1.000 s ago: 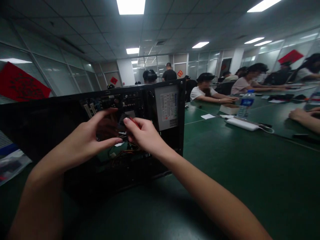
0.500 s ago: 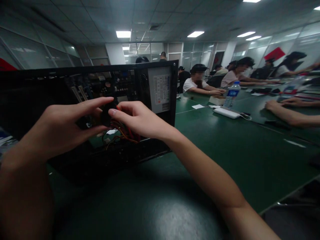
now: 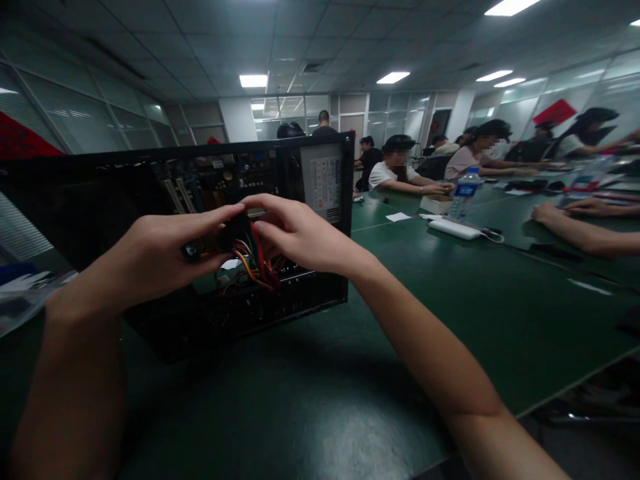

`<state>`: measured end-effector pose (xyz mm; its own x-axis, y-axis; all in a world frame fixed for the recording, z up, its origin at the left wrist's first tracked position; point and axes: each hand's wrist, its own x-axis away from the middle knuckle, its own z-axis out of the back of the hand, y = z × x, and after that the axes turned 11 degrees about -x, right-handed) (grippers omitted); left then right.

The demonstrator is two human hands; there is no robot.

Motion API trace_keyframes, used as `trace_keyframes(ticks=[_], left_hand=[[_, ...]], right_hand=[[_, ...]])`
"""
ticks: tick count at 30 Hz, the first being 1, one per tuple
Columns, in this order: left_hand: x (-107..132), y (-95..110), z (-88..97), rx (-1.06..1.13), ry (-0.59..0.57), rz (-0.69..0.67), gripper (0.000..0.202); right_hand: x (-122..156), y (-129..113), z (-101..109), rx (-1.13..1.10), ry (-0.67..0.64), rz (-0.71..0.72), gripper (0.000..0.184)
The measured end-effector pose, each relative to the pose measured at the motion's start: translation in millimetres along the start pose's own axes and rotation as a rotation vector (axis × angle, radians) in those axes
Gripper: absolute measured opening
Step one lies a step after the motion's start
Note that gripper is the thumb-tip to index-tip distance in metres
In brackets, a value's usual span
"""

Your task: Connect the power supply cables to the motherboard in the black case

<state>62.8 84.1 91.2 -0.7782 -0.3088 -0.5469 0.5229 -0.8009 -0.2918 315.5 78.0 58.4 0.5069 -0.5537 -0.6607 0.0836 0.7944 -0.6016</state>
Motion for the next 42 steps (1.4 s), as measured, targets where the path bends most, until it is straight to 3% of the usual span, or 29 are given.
trace_keyframes(ticks=[5,8,11,13,16,20,23,28,31,35,42], left_hand=[[-1.0,-9.7,-2.7,-0.054,-0.005,0.007,0.062],[-2.5,-15.2,-5.7,-0.040,-0.013,0.021,0.061],[-4.4,-19.8,-11.0,-0.034,-0.023,0.052,0.057],[-5.9,-23.2,-17.4,-0.055,-0.044,0.089,0.052],[-8.5,-29.7,-32.3,-0.105,-0.116,0.175,0.041],[-10.0,-38.6,-56.7,-0.212,-0.274,0.300,0.031],[-9.9,-43.9,-74.1,-0.276,-0.385,0.316,0.032],[-13.0,-46.2,-102.8,-0.217,-0.430,0.314,0.034],[-13.1,-43.9,-116.3,-0.200,-0.393,0.407,0.035],[-7.2,-41.8,-123.3,-0.250,-0.398,0.558,0.028],[-6.8,-43.1,-131.0,-0.226,-0.397,0.546,0.030]], right_hand=[[-5.7,23.8,-4.3,0.510,0.143,0.342,0.051],[-8.9,40.7,-9.6,0.757,0.094,0.523,0.043],[-11.0,56.3,-16.2,0.873,0.082,0.566,0.034],[-12.5,65.2,-20.9,0.920,0.096,0.497,0.031],[-15.4,77.3,-27.5,0.971,0.070,0.251,0.032],[-20.4,95.8,-31.8,0.930,-0.058,-0.108,0.032],[-22.6,107.7,-31.2,0.874,-0.091,-0.258,0.029],[-18.1,111.4,-31.8,0.892,-0.082,-0.288,0.029],[-14.6,110.8,-33.5,0.891,-0.114,-0.326,0.026],[-13.3,112.4,-34.2,0.871,-0.132,-0.345,0.026],[-12.3,118.7,-32.7,0.815,-0.152,-0.357,0.026]])
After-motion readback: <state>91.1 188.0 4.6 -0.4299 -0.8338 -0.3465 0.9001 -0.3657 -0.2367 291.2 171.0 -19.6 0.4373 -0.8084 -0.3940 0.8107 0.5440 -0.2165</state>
